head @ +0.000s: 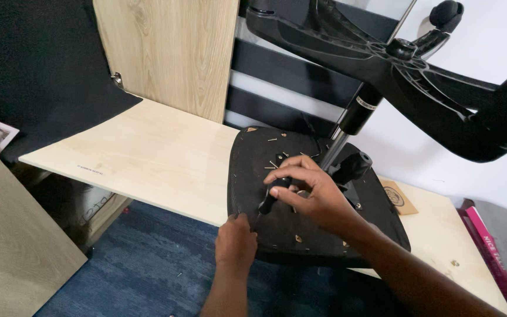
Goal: The person works on an office chair placed upside down on a wooden surface, using a hex key to turn screws on the metal mounting plate under the seat. They hold the plate and mechanism steady with one hand while repeatedly rotating the key with the other.
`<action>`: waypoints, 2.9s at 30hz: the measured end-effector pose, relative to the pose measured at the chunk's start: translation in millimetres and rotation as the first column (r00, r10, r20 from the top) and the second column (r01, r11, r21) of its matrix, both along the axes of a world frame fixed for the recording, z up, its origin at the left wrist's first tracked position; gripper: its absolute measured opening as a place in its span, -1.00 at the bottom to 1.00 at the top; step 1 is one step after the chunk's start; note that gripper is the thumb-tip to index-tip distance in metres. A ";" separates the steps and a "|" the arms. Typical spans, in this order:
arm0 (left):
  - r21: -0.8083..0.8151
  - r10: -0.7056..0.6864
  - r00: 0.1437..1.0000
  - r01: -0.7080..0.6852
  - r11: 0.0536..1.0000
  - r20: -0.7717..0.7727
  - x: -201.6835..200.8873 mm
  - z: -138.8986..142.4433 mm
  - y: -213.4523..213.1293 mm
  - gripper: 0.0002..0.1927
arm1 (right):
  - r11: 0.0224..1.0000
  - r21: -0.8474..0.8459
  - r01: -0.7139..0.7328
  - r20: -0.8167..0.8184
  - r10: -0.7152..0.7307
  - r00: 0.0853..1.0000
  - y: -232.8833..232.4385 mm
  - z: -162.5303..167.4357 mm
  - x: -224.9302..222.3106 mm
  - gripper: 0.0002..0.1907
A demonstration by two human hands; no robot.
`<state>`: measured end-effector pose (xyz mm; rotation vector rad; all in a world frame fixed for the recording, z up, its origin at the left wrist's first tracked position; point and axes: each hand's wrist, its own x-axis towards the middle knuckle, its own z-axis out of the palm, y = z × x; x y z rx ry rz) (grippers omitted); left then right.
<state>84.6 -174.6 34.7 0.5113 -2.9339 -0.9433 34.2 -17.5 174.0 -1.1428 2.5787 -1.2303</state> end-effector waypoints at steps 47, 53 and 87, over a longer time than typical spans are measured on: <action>-0.027 -0.049 0.999 0.049 0.998 -0.013 -10.7 -10.2 -5.3 -0.75 | 0.998 -0.060 -0.006 0.141 0.015 0.990 -14.0 10.1 21.2 -0.56; -0.029 -0.112 0.992 0.114 0.993 0.063 -7.7 3.2 -6.1 -0.84 | 0.990 0.084 0.117 -0.008 -0.117 0.993 -15.5 5.7 16.8 -0.69; 0.055 0.025 0.999 -0.023 0.998 -0.032 -10.4 1.8 -5.3 -0.94 | 0.993 -0.094 -0.073 -0.071 0.066 0.995 -19.6 1.7 3.3 -0.67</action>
